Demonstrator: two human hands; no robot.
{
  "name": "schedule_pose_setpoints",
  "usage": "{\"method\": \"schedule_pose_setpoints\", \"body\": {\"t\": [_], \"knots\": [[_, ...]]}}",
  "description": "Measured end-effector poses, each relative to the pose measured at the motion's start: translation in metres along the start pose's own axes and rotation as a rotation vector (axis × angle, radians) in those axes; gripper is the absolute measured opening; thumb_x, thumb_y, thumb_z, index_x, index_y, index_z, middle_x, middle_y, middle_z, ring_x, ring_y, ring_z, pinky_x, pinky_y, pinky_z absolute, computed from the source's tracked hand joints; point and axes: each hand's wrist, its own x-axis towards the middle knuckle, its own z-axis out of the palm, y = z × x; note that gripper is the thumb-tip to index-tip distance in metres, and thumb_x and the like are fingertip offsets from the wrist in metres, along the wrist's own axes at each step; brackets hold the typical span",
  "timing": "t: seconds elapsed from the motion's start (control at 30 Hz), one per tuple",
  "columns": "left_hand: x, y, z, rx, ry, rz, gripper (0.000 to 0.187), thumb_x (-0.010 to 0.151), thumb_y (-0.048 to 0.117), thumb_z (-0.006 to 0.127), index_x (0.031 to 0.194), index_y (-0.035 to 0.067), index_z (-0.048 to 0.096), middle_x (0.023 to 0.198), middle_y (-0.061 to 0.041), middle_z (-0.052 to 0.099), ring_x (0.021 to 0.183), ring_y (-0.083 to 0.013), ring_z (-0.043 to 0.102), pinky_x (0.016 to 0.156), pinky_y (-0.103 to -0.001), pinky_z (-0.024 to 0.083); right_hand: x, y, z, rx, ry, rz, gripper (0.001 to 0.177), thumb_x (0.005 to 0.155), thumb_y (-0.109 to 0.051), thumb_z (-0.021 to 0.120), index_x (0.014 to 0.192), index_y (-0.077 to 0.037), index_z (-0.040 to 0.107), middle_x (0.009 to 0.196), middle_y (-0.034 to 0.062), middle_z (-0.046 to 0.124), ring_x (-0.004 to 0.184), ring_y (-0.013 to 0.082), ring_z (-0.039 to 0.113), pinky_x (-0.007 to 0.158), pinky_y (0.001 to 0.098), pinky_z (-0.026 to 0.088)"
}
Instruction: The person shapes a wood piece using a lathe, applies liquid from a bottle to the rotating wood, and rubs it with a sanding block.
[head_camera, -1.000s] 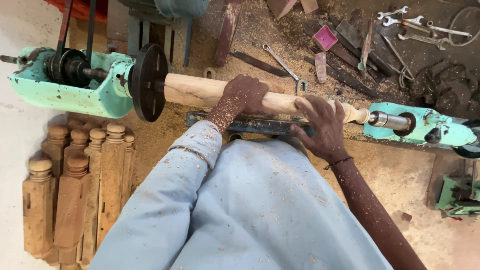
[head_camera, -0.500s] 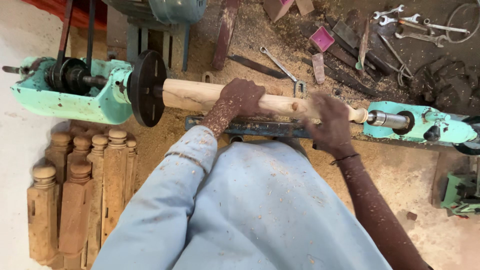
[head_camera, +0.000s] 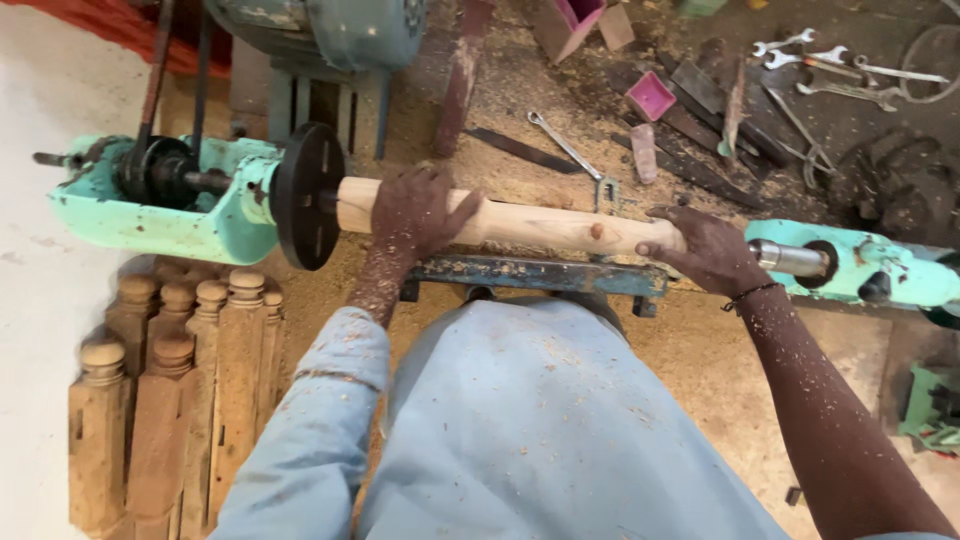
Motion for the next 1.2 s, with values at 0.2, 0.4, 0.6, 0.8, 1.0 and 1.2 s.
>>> {"method": "schedule_pose_setpoints", "body": {"t": [0.2,0.4,0.6,0.8,1.0,1.2], "knots": [[0.002,0.003,-0.004,-0.034,0.035,-0.048,0.046,0.098,0.047,0.062,0.086,0.004,0.07,0.084,-0.016,0.071,0.082,-0.0337,0.068,0.079,-0.05,0.05,0.022,-0.037,0.009,0.078,0.135,-0.205,0.079,0.094,-0.073,0.051,0.138,-0.008,0.063,0.133,0.0227,0.066,0.118,0.038,0.064,0.099,0.0517,0.051],[0.003,0.005,-0.005,-0.031,0.117,-0.011,0.038,0.095,0.041,0.065,0.079,0.006,0.069,0.073,-0.015,0.069,0.071,-0.0328,0.068,0.08,-0.048,0.051,0.061,-0.091,0.026,-0.133,-0.048,-0.372,0.092,0.086,-0.08,0.045,0.147,-0.013,0.056,0.115,0.0174,0.073,0.092,0.0323,0.072,0.079,0.0479,0.058],[0.005,0.004,-0.005,-0.013,0.007,-0.066,0.04,0.093,0.041,0.065,0.078,0.004,0.069,0.07,-0.016,0.069,0.065,-0.0319,0.067,0.074,-0.048,0.052,0.051,-0.084,0.01,-0.161,-0.152,-0.203,0.098,0.074,-0.085,0.049,0.137,-0.011,0.055,0.094,0.0118,0.075,0.06,0.0287,0.074,0.054,0.0439,0.06],[0.003,0.008,-0.007,-0.076,0.064,-0.067,0.037,0.095,0.039,0.063,0.082,0.006,0.07,0.073,-0.014,0.07,0.068,-0.0324,0.068,0.074,-0.049,0.052,0.048,-0.074,0.006,-0.263,-0.145,-0.211,0.082,0.077,-0.086,0.053,0.11,-0.011,0.064,0.074,0.0138,0.074,0.06,0.0276,0.072,0.056,0.0442,0.058],[0.005,0.009,-0.004,0.07,0.096,-0.067,0.036,0.088,0.043,0.069,0.082,0.007,0.071,0.076,-0.018,0.07,0.071,-0.0352,0.067,0.066,-0.049,0.051,0.051,-0.064,0.01,-0.195,-0.127,-0.257,0.075,0.082,-0.078,0.058,0.112,-0.009,0.063,0.076,0.0166,0.073,0.064,0.0316,0.073,0.06,0.0469,0.059],[0.004,0.022,0.002,-0.024,0.116,-0.169,0.026,0.095,0.031,0.064,0.084,0.008,0.072,0.085,-0.012,0.073,0.081,-0.0316,0.068,0.094,-0.051,0.046,0.039,-0.021,-0.003,-0.131,-0.082,-0.416,0.073,0.081,-0.07,0.064,0.12,-0.008,0.064,0.091,0.0197,0.074,0.08,0.0396,0.073,0.071,0.0522,0.057]]}}
